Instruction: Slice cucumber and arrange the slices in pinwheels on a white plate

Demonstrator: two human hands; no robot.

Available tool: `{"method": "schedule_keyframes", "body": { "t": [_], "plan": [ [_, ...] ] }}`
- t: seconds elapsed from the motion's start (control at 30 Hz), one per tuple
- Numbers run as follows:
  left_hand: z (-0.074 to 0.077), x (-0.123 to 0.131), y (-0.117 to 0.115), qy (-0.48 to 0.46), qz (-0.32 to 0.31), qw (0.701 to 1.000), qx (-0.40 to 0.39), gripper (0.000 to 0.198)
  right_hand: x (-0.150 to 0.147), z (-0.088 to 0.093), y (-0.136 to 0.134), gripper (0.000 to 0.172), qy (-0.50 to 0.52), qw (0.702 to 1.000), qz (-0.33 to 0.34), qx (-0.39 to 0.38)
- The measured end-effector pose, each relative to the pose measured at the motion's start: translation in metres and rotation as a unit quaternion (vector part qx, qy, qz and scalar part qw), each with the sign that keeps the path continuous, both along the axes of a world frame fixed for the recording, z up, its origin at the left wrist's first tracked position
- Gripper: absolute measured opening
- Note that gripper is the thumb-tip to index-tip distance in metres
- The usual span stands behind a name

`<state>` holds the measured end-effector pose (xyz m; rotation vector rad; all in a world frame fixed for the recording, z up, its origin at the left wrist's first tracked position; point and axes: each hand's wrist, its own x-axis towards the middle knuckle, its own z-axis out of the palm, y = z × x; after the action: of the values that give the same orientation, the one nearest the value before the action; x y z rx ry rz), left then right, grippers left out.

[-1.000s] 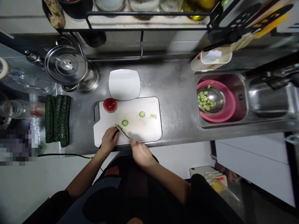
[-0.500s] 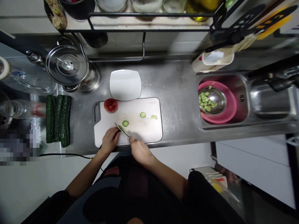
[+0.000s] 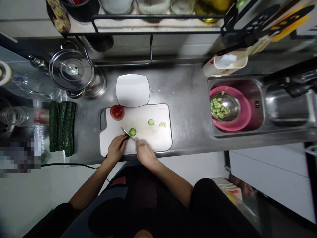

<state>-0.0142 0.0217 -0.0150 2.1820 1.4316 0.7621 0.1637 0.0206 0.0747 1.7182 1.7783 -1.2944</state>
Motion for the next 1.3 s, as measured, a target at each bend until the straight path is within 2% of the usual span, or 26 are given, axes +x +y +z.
{"method": "schedule_keyframes", "body": {
  "t": [0.33, 0.63, 1.3],
  "plan": [
    [-0.001, 0.001, -0.002, 0.000, 0.014, 1.000, 0.011, 0.020, 0.008, 0.036, -0.010, 0.044, -0.033, 0.999, 0.024, -0.015],
    [-0.003, 0.000, -0.003, 0.002, 0.020, 1.000, 0.005, 0.021, 0.010, 0.034, -0.019, 0.044, -0.028, 0.999, 0.019, -0.026],
    [-0.001, 0.000, -0.002, 0.003, 0.011, 1.000, -0.006, 0.020, 0.008, 0.031, -0.009, 0.043, -0.002, 0.999, 0.015, -0.034]
  ]
}}
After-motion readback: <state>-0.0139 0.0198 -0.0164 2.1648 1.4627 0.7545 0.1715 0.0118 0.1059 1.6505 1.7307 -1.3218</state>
